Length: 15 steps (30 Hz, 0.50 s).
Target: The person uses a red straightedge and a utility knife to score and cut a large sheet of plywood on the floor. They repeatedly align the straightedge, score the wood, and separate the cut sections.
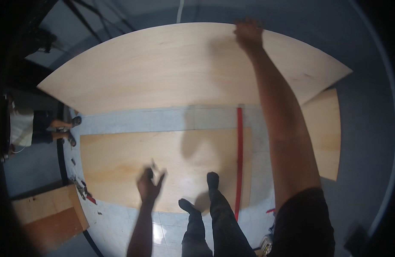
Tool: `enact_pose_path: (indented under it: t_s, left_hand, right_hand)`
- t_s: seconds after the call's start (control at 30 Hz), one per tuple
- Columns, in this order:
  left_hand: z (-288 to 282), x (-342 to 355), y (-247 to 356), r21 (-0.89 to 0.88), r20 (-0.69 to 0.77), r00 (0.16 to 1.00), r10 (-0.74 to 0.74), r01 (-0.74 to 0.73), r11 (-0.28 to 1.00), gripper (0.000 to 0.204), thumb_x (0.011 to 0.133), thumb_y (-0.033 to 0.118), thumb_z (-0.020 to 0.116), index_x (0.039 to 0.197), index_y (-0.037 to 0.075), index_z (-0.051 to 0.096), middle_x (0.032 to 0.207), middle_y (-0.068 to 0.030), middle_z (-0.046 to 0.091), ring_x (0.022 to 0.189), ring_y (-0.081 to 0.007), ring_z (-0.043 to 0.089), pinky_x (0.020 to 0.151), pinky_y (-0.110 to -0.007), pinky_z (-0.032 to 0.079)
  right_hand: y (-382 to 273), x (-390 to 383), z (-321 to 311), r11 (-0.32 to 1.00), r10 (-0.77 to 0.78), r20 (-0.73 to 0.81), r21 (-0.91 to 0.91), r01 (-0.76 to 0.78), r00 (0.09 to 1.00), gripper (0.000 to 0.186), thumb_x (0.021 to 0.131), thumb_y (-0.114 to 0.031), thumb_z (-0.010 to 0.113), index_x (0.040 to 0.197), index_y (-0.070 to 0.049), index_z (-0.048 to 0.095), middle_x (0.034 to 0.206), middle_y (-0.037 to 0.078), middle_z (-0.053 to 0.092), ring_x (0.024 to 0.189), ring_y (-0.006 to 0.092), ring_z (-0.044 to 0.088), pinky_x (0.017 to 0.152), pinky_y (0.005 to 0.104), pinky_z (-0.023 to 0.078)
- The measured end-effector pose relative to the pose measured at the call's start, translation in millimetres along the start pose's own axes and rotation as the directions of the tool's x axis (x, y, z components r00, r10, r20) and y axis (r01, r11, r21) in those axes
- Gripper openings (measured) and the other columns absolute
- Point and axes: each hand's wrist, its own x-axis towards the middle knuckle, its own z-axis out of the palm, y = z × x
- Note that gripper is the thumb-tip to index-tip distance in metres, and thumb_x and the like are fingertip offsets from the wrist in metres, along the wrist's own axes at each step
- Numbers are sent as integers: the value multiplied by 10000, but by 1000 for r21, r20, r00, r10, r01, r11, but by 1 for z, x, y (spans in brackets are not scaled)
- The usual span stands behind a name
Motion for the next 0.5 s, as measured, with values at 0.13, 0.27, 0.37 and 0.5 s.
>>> enact_pose_path:
  t_s: [0.13, 0.27, 0.37, 0.5]
  left_hand:
    - [-7, 217, 128, 23, -238, 841, 486, -495, 869, 565, 796, 312, 944, 1239, 68, 693, 1011, -107, 657, 896, -304, 676, 781, -421, 583]
    - [-12, 324, 219, 151, -174, 645, 744, -729, 667, 731, 807, 440, 911, 1405, 125, 635, 1325, -147, 637, 1129, -378, 690, 926, -472, 578]
    - [39, 365, 235, 209, -42, 545, 837, -815, 541, 696, 794, 461, 916, 1336, 91, 683, 1311, -169, 676, 1145, -389, 687, 940, -469, 571]
    - [79, 391, 208, 298, 91, 486, 869, -846, 442, 534, 816, 457, 909, 1092, 28, 750, 1036, -173, 722, 1033, -372, 689, 900, -461, 557]
  right_hand:
    - [30, -64, 5, 999, -45, -200, 2, 46, 979, 382, 907, -271, 779, 1264, -150, 715, 1231, 159, 652, 1279, 363, 575, 1136, 631, 410]
    - [25, -92, -9, 984, -11, -264, 167, 57, 964, 457, 903, -249, 782, 1319, -94, 674, 1291, 217, 603, 1309, 422, 527, 1169, 679, 357]
    - [43, -139, -8, 910, -7, -495, 357, 211, 869, 538, 906, -187, 783, 1389, -53, 590, 1338, 259, 570, 1286, 466, 530, 1165, 634, 391]
    - [41, -302, 57, 711, 387, -369, 703, -19, 845, 613, 891, -213, 813, 1394, 12, 543, 1305, 252, 584, 1262, 474, 558, 1154, 598, 422]
